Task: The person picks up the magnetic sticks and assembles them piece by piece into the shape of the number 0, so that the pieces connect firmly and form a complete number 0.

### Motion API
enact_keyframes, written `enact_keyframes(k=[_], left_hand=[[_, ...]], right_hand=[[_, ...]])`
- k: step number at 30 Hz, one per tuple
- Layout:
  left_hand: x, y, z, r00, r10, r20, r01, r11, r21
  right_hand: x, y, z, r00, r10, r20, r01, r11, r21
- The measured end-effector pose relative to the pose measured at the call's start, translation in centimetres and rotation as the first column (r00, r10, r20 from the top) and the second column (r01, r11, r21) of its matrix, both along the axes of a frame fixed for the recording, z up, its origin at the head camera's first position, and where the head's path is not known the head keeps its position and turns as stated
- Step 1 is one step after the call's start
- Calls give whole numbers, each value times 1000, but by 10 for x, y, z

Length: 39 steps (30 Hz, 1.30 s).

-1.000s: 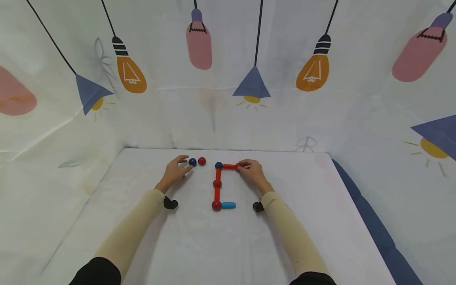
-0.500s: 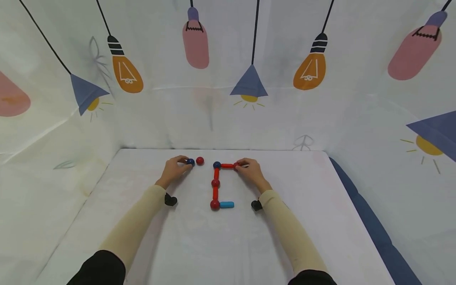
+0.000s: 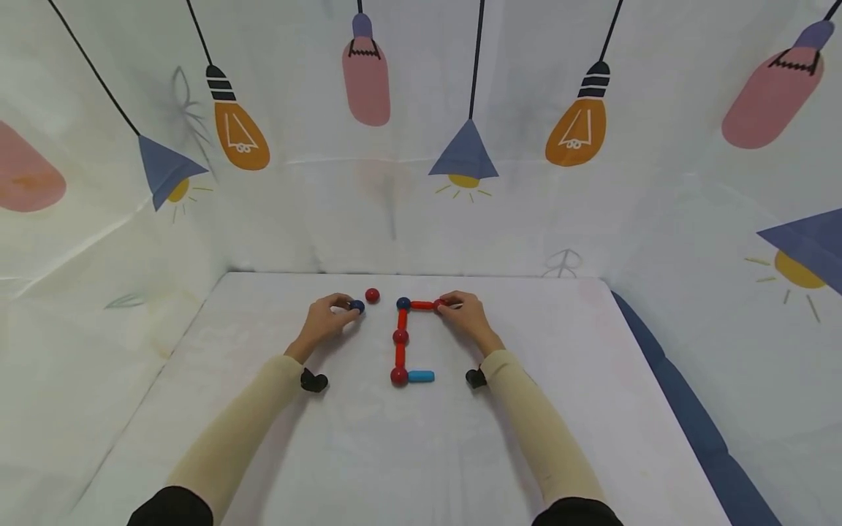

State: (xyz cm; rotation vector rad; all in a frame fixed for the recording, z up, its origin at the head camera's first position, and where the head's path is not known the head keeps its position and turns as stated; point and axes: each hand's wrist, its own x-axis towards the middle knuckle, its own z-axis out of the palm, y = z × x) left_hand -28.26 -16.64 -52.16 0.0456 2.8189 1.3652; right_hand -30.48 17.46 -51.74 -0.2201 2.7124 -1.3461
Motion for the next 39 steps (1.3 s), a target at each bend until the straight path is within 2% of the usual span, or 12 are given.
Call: enact_keyframes(k=[4, 10, 17, 20, 23, 28, 32, 39], left_hand=[[9, 3, 3, 1000, -13, 14, 12, 999, 31], [17, 13, 6, 994, -98, 39, 96, 994, 44], [29, 34, 8, 986, -154, 70, 144, 982, 123], [36, 43, 10, 975, -209, 72, 197, 970, 143], [44, 53, 14, 952, -299, 59, 289, 947, 139], [55, 72, 16, 901, -433, 31, 428, 897, 112], [63, 86, 12, 865, -500, 36, 496, 864, 92], [68, 105, 6, 800, -600, -10, 599, 798, 58]], right_hand=[[0, 0, -1, 1000, 0, 1, 0, 1000, 1], [1, -1, 2, 1000, 9, -13, -9, 1000, 3], [-1, 1, 3, 999, 32, 10, -32, 999, 22], [-2, 1, 5, 999, 44, 10, -44, 999, 32], [-3, 1, 6, 998, 53, 19, -53, 998, 35], [-4, 3, 5, 998, 48, 40, -50, 998, 43], [-5, 4, 6, 998, 55, 39, -57, 997, 48], [-9, 6, 5, 996, 70, 58, -73, 996, 51]])
